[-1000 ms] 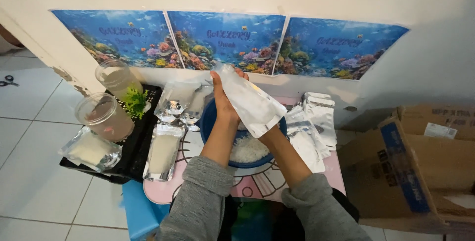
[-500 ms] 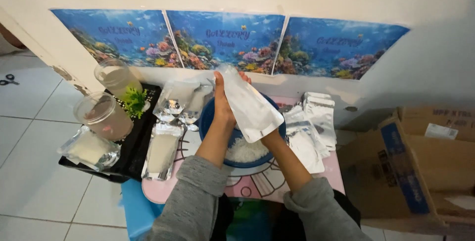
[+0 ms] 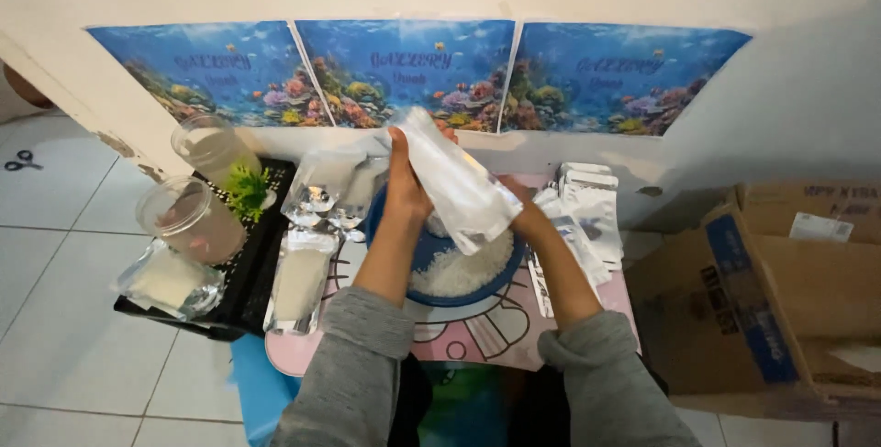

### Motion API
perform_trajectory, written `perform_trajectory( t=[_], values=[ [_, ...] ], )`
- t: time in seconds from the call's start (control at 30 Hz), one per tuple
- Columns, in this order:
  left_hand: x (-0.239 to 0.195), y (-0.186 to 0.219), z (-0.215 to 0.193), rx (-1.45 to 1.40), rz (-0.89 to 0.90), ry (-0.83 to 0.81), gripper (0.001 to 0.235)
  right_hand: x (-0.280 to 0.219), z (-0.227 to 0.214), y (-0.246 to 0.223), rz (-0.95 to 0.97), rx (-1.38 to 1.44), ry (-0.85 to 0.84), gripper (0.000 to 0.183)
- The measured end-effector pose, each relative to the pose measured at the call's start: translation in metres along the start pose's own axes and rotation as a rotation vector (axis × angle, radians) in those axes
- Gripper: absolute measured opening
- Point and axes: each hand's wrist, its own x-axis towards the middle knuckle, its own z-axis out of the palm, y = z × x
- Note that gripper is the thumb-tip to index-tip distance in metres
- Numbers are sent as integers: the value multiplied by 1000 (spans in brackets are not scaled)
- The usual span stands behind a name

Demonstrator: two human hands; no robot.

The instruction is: Packaging white powder from a bowl into small plastic pouches using a spoon.

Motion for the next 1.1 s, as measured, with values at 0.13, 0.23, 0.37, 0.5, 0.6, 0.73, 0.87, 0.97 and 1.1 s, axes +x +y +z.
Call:
perform_trajectory(
  t=[0.13, 0.23, 0.37, 0.5, 0.6, 0.73, 0.87, 0.97, 1.1],
  values=[
    [-12, -4, 9, 147, 260, -24, 63, -70, -117, -45, 167, 1370, -30, 42],
    [-13, -9, 12, 333, 282, 102, 42, -98, -154, -86, 156, 1371, -268, 57],
    [-15, -12, 17, 367, 307, 41, 44, -108, -114, -87, -175, 675, -254, 121],
    [-30, 9, 29, 280, 274, 151, 66, -114, -108, -93, -178, 610, -147, 77],
    [-29, 16, 27, 371, 205, 52, 96, -126, -122, -105, -267, 771, -178, 75],
    [-21, 11, 19, 261, 180, -70, 83, -128, -135, -92, -321, 1205, -199, 98],
    [-30, 15, 23, 285, 276, -90, 81, -124, -126, -87, -244, 890, 34, 54],
    [-27, 13, 24, 280, 306, -45, 83, -123, -115, -94, -292, 764, 167, 41],
    [-26, 11, 23, 260, 339, 48, 74, -121, -103, -102, -325, 715, 311, 23]
  ],
)
